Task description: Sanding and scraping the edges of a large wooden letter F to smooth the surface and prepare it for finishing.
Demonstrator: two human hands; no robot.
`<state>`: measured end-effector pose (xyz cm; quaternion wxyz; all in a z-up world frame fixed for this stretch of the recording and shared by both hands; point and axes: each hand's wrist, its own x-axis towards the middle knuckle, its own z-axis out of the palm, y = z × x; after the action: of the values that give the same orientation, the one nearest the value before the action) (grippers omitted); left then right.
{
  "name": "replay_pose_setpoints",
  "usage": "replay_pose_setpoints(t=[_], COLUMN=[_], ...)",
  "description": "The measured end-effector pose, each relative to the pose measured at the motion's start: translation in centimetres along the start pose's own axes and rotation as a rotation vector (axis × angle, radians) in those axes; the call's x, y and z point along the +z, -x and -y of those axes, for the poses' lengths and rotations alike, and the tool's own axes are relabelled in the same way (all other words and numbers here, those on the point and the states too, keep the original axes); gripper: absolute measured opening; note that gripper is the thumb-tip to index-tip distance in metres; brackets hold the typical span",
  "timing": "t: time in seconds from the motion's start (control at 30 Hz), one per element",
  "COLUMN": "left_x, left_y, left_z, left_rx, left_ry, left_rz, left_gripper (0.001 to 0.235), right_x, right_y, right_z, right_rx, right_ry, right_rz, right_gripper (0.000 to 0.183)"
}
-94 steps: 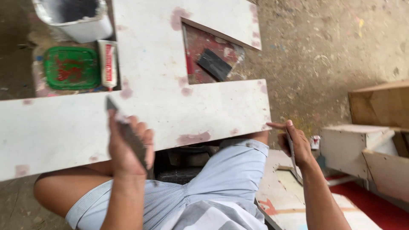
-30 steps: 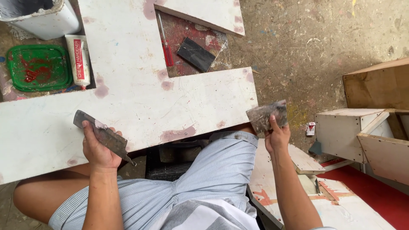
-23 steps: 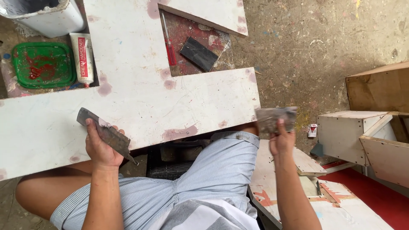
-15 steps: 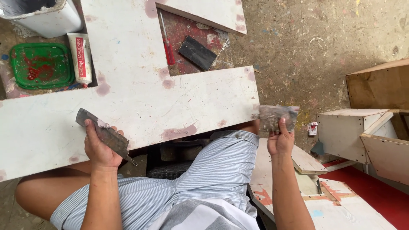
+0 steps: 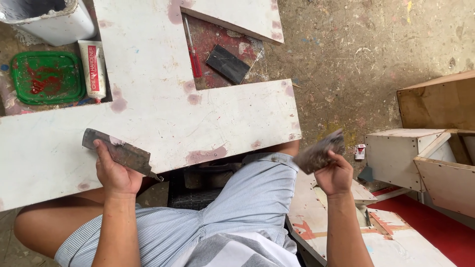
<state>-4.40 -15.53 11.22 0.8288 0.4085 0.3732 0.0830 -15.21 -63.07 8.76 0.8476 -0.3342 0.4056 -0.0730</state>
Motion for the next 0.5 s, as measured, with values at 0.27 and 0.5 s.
replay_pose_setpoints(t=[0.27, 0.5], left_x=[-2.6, 1.2], left_y=[-2.7, 2.7], left_z=[3.5, 6.6], left_rx=[0.031, 0.092], left_ry=[-0.012, -0.24], left_rz=[0.069, 0.315], left_gripper=[0.031, 0.044], right_x=[-0.1, 11.4], right_y=[-2.0, 4.7], right_z=[2.3, 0.9], right_rx=[0.145, 0.073], right_ry=[0.04, 0.195], right_rz=[0.212, 0.359], right_gripper=[0.028, 0.024])
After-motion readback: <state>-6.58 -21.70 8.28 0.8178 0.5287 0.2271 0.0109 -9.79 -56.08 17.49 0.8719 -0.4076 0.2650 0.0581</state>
